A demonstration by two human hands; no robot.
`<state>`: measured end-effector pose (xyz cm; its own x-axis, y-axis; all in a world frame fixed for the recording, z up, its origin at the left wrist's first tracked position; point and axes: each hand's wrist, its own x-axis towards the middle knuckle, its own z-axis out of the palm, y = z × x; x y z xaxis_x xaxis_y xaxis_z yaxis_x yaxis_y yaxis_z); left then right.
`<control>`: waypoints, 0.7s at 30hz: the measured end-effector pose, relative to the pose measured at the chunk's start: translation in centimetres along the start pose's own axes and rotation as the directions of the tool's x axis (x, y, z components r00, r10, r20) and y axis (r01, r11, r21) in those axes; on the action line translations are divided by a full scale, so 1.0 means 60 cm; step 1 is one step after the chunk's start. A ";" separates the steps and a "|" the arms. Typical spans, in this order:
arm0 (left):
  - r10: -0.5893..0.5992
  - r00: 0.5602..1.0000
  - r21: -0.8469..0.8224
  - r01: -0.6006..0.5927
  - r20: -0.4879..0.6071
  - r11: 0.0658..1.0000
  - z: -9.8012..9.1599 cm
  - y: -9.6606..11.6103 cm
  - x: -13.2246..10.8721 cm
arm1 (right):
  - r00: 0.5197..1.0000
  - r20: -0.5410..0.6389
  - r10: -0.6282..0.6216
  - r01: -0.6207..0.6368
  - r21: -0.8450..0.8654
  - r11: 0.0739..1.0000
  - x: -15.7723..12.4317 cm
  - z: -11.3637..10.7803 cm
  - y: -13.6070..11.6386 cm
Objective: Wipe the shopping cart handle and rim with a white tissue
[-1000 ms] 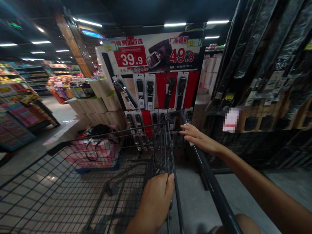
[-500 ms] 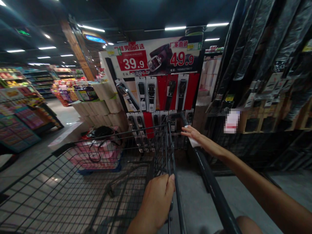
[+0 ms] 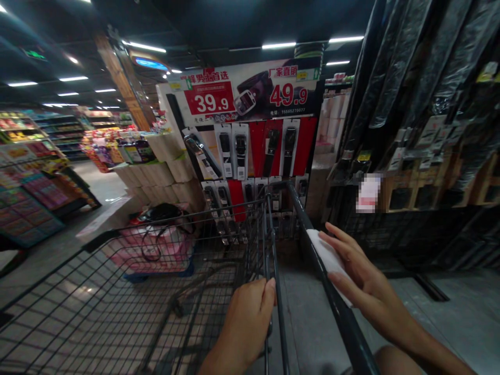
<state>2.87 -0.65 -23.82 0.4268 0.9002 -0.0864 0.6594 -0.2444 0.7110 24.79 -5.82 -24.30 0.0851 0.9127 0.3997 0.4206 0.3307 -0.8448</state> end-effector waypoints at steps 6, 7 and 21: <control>-0.007 1.000 0.005 0.007 0.014 1.000 0.001 -0.003 0.001 | 0.985 0.108 -0.137 0.144 -0.056 0.988 -0.016 -0.009 -0.028; -0.006 1.000 0.007 0.006 0.015 1.000 0.001 -0.004 0.001 | 0.978 0.126 -0.164 0.176 -0.098 0.979 -0.017 -0.014 -0.033; -0.040 0.999 -0.029 0.040 0.011 0.999 -0.001 -0.007 -0.003 | 0.943 0.196 -0.269 0.324 -0.353 0.878 -0.014 -0.032 -0.038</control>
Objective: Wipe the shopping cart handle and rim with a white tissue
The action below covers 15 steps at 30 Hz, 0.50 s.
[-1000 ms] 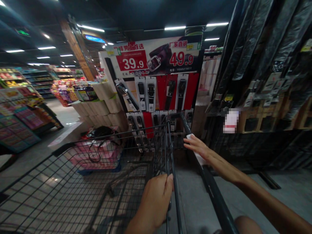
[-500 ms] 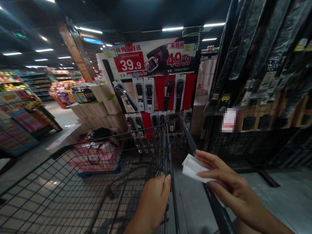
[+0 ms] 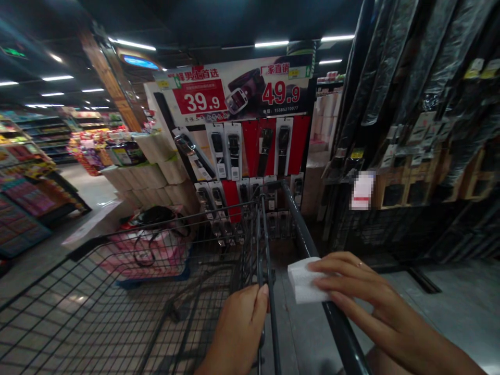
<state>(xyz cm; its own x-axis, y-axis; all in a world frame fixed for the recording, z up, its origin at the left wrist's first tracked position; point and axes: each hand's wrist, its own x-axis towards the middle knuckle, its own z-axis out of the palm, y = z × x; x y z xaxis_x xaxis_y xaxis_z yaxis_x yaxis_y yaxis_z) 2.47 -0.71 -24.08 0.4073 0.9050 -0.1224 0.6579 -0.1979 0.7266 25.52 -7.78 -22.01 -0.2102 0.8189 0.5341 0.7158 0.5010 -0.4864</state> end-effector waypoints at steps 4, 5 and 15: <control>-0.011 1.000 -0.029 0.012 0.014 1.000 0.001 -0.002 0.000 | 0.999 0.025 0.027 -0.030 0.116 0.993 0.031 0.018 0.027; -0.014 1.000 -0.034 0.014 0.012 0.999 0.001 -0.002 -0.001 | 0.999 0.015 0.034 -0.036 0.139 0.990 0.042 0.021 0.037; 0.015 1.000 -0.043 -0.015 -0.007 0.999 0.001 -0.006 -0.001 | 0.990 -0.097 0.104 -0.074 0.280 0.957 0.149 0.058 0.158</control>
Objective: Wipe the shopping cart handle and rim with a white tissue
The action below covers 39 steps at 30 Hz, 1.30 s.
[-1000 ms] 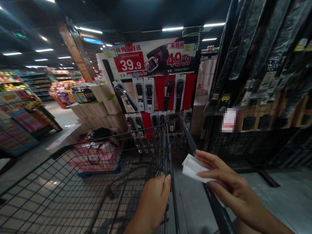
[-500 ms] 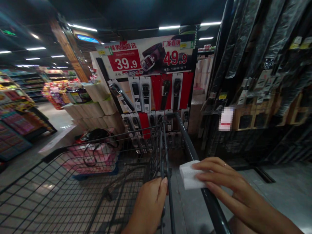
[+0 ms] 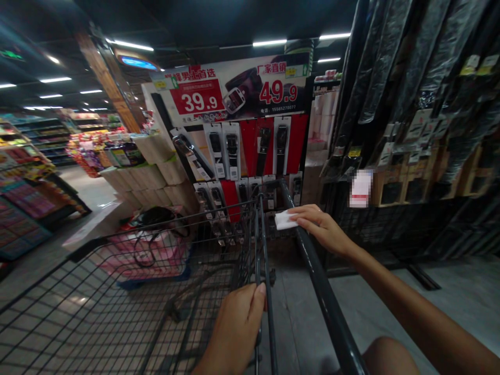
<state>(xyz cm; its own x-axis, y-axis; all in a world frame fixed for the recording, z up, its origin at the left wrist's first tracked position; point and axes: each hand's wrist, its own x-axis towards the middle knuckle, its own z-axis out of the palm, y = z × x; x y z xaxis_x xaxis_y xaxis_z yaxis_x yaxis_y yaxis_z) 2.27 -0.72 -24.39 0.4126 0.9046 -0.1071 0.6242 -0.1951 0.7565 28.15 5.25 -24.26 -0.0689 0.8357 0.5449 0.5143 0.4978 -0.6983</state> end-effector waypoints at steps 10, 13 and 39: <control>-0.012 1.000 0.049 0.013 -0.027 0.999 -0.011 0.005 -0.008 | 0.988 -0.079 0.136 -0.134 0.033 0.990 0.092 0.017 0.052; -0.037 0.994 0.059 0.043 -0.101 0.997 -0.015 0.004 -0.006 | 0.982 -0.096 0.161 -0.156 0.062 0.986 0.062 0.018 0.040; 0.234 0.920 0.062 -0.226 -0.315 0.972 -0.006 0.025 0.143 | 0.992 -0.130 0.008 -0.001 0.052 0.999 0.054 0.026 0.049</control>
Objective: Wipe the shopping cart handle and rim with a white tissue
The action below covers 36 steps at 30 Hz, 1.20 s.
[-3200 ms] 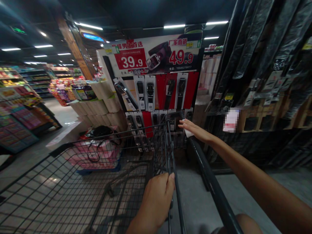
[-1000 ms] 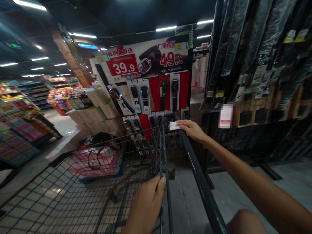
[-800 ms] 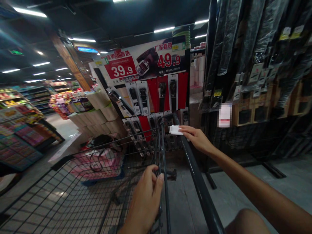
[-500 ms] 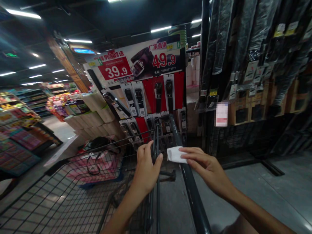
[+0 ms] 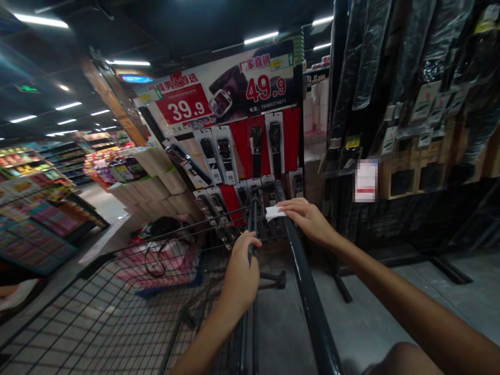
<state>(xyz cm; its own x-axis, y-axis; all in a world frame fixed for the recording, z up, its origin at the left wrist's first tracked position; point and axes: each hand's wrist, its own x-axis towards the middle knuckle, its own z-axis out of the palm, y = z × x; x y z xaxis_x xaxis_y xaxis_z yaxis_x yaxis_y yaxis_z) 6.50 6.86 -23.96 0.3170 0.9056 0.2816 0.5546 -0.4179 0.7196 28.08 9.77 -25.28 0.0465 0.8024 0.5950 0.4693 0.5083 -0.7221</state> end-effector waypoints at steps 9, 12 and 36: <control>-0.007 1.000 -0.048 0.006 -0.022 0.999 0.004 -0.005 -0.007 | 0.997 0.055 0.048 -0.027 -0.335 0.942 0.134 0.025 0.059; -0.024 0.999 -0.056 0.022 -0.031 0.998 0.003 -0.002 -0.008 | 0.997 0.046 0.069 -0.044 -0.413 0.910 0.163 0.024 0.067; -0.034 0.999 -0.060 0.034 -0.010 0.998 -0.002 -0.004 -0.024 | 0.935 0.308 0.178 0.104 -0.715 0.692 0.220 0.052 0.057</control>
<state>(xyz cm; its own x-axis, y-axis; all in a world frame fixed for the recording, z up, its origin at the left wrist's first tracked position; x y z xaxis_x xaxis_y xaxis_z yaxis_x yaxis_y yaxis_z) 5.82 5.67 -24.43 0.2899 0.9202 0.2632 0.5181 -0.3821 0.7653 27.55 23.05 -20.99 -0.1446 0.9366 0.3192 0.9596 0.2114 -0.1855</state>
